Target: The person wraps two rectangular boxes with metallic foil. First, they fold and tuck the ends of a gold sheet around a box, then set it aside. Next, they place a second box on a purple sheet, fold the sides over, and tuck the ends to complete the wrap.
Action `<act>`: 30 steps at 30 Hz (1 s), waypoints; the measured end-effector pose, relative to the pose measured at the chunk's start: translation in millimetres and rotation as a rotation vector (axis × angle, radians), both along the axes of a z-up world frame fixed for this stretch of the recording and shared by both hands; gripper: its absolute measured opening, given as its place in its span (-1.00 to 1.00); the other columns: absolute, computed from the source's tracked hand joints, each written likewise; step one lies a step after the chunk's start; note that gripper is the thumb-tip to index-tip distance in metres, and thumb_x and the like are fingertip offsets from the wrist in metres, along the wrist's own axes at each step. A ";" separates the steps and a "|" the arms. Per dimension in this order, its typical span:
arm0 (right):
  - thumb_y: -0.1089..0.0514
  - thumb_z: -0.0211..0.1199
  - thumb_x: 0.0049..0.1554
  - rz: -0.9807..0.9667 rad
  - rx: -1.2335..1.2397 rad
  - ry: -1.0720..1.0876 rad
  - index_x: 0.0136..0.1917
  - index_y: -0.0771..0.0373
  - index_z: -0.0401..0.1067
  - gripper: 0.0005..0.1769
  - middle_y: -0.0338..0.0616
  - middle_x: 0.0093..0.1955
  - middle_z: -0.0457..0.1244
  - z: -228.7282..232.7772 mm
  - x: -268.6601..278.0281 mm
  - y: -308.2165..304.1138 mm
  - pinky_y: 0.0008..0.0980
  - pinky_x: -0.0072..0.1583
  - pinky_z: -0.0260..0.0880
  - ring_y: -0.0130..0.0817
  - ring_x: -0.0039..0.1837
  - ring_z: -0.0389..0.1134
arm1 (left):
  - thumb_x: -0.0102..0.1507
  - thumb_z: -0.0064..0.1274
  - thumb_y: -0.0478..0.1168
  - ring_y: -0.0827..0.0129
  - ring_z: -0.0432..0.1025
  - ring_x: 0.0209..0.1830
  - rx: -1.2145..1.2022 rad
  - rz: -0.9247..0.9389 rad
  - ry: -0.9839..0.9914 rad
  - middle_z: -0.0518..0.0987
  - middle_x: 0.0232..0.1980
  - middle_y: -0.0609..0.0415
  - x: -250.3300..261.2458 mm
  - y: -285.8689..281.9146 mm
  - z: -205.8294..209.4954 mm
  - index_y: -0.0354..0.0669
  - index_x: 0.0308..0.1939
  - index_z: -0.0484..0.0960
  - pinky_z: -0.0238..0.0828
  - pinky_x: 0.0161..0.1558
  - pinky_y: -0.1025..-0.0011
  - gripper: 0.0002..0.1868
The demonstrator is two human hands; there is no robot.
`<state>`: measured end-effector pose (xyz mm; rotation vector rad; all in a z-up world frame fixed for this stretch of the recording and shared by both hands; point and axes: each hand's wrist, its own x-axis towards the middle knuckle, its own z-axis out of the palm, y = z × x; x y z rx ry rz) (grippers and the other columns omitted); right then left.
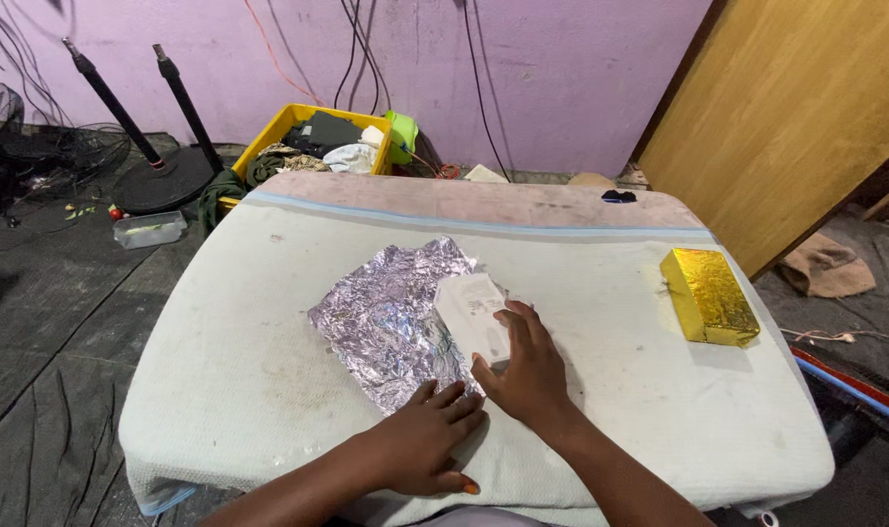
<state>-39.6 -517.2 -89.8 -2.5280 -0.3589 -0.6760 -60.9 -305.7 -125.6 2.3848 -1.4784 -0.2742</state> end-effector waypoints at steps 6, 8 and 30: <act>-0.04 0.43 -0.03 -0.065 0.023 -0.013 0.28 0.29 0.30 -0.30 0.06 0.39 0.19 5.4 5.0 -18.2 -0.03 0.24 0.41 0.04 0.32 0.33 | 0.24 0.09 0.34 -0.29 -0.10 0.62 0.013 0.002 0.022 0.14 0.57 -0.40 -2.5 0.0 1.2 -0.42 0.49 0.21 -0.25 0.49 -0.26 0.04; -0.04 0.44 -0.04 -0.097 0.055 -0.015 0.27 0.29 0.32 -0.31 0.06 0.37 0.23 12.9 8.1 -25.0 -0.05 0.22 0.43 0.03 0.29 0.36 | 0.24 0.12 0.33 -0.29 -0.05 0.60 0.003 -0.003 0.014 0.20 0.53 -0.40 -2.5 -1.4 7.7 -0.44 0.48 0.22 -0.21 0.47 -0.26 0.04; -0.04 0.39 0.12 0.022 0.644 -0.138 0.30 0.31 0.30 -0.39 -0.03 0.32 0.29 62.4 1.2 -81.6 -0.43 0.09 0.42 -0.36 0.30 0.33 | 0.21 0.24 0.07 0.03 0.39 -0.14 -0.206 0.203 -0.063 0.56 -0.22 -0.11 11.7 9.9 23.5 -0.20 0.26 0.54 0.25 -0.06 0.07 -0.36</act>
